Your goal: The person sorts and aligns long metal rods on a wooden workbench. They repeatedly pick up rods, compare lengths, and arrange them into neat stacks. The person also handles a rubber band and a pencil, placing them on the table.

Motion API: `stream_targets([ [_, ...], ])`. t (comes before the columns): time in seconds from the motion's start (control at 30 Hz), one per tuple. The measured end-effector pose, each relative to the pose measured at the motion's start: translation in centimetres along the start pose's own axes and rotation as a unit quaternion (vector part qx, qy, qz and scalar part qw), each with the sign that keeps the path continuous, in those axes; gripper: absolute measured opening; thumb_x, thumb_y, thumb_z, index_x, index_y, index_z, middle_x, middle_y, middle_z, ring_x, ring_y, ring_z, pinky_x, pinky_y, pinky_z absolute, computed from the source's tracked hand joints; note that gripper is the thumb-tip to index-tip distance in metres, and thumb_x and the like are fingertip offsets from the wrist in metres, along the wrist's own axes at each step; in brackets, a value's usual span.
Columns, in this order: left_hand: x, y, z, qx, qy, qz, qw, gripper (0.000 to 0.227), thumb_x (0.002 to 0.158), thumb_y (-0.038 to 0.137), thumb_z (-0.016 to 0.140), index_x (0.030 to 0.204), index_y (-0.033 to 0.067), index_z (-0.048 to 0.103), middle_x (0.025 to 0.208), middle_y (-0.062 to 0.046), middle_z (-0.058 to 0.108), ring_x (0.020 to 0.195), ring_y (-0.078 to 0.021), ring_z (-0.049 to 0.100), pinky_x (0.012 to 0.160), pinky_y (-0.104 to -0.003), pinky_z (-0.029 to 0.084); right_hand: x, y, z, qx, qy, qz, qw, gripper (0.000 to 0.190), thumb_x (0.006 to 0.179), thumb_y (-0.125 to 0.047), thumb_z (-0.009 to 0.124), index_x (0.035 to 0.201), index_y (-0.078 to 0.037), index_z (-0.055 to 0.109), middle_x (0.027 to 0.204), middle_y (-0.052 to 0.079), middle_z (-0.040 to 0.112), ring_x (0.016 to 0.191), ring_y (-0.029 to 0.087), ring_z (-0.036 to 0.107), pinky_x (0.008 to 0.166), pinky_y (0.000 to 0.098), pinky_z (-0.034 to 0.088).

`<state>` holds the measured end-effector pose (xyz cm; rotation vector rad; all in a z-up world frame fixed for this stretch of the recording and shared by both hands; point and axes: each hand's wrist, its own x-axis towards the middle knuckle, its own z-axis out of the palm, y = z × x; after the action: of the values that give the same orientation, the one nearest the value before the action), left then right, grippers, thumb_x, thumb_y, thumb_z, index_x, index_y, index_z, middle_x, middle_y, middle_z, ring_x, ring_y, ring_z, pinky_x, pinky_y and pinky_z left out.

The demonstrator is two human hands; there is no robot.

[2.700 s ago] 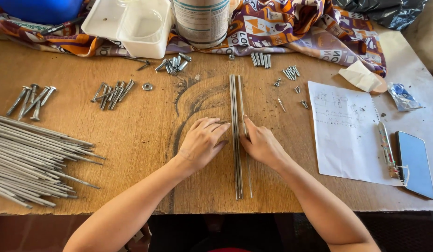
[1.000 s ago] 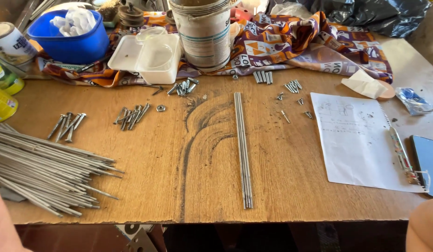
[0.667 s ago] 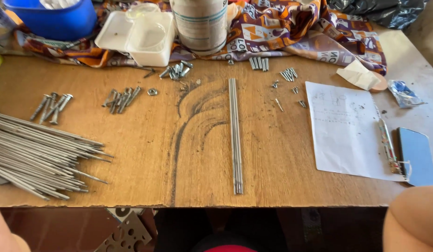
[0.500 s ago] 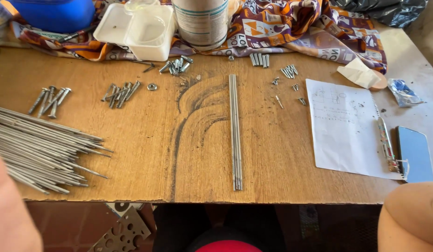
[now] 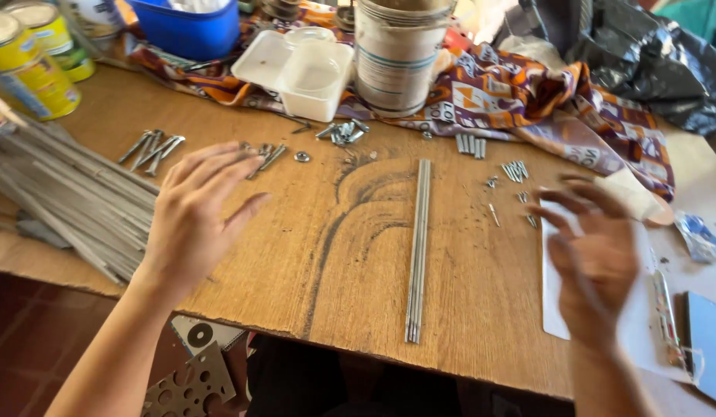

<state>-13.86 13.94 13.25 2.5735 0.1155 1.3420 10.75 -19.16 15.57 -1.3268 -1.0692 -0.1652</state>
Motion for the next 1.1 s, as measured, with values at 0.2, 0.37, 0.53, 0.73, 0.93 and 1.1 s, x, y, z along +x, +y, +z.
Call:
stream_targets([
  [0.2,-6.0,-9.8,2.8,0.360,-0.392,-0.088,0.842,0.026,0.083,-0.004,0.070,0.099,0.0155,0.076,0.140,-0.014,0.062,0.142,-0.0267,0.052,0.120,-0.042,0.044,-1.7,12.7,4.1,-0.114,-0.011,-0.018,0.993,0.030,0.102,-0.007,0.064,0.128,0.003,0.053,0.126,0.016,0.059,0.108,0.023,0.064,0.094,0.0282,0.061],
  [0.37,-9.1,-15.4,4.5,0.403,-0.478,-0.147,0.767,0.039,0.078,-0.011,0.060,0.090,0.0225,0.073,0.090,0.003,0.074,0.093,-0.0213,0.073,0.092,-0.034,0.055,-3.1,14.8,4.4,-0.228,-0.064,-0.011,0.972,0.033,0.098,-0.017,0.066,0.125,0.003,0.060,0.128,0.017,0.053,0.096,0.021,0.067,0.084,0.0296,0.061],
  [0.53,-9.6,-15.5,3.6,0.417,-0.503,-0.118,0.748,0.034,0.084,-0.006,0.065,0.109,0.0181,0.066,0.105,0.002,0.070,0.099,-0.0160,0.070,0.078,-0.029,0.062,-3.1,15.1,4.2,-0.220,-0.047,0.020,0.974,0.037,0.098,-0.022,0.066,0.126,0.001,0.060,0.125,0.016,0.054,0.095,0.019,0.065,0.086,0.0294,0.061],
  [0.73,-9.2,-15.6,3.9,0.476,-0.534,-0.083,0.694,0.030,0.088,0.002,0.065,0.107,0.0234,0.063,0.102,0.007,0.071,0.101,-0.0115,0.069,0.086,-0.028,0.057,-3.4,15.1,4.1,-0.191,-0.065,0.033,0.979,0.036,0.096,-0.016,0.068,0.125,0.002,0.058,0.130,0.016,0.052,0.097,0.019,0.063,0.091,0.0291,0.061],
  [0.93,-9.5,-16.7,3.3,0.501,-0.498,-0.033,0.708,0.037,0.080,-0.009,0.067,0.088,0.0268,0.067,0.071,0.012,0.069,0.069,-0.0076,0.068,0.078,-0.025,0.059,-3.6,14.9,4.0,-0.188,-0.079,0.040,0.978,0.036,0.096,-0.015,0.067,0.127,0.002,0.058,0.132,0.016,0.052,0.102,0.020,0.061,0.095,0.0302,0.059],
  [1.1,-11.7,-17.6,2.8,0.522,-0.442,0.019,0.729,0.033,0.080,-0.003,0.071,0.088,0.0251,0.055,0.064,0.013,0.059,0.059,-0.0091,0.063,0.062,-0.025,0.052,-3.7,14.8,4.2,-0.168,-0.087,0.055,0.980,0.036,0.096,-0.011,0.067,0.128,0.003,0.058,0.132,0.017,0.050,0.103,0.020,0.061,0.093,0.0295,0.061],
])
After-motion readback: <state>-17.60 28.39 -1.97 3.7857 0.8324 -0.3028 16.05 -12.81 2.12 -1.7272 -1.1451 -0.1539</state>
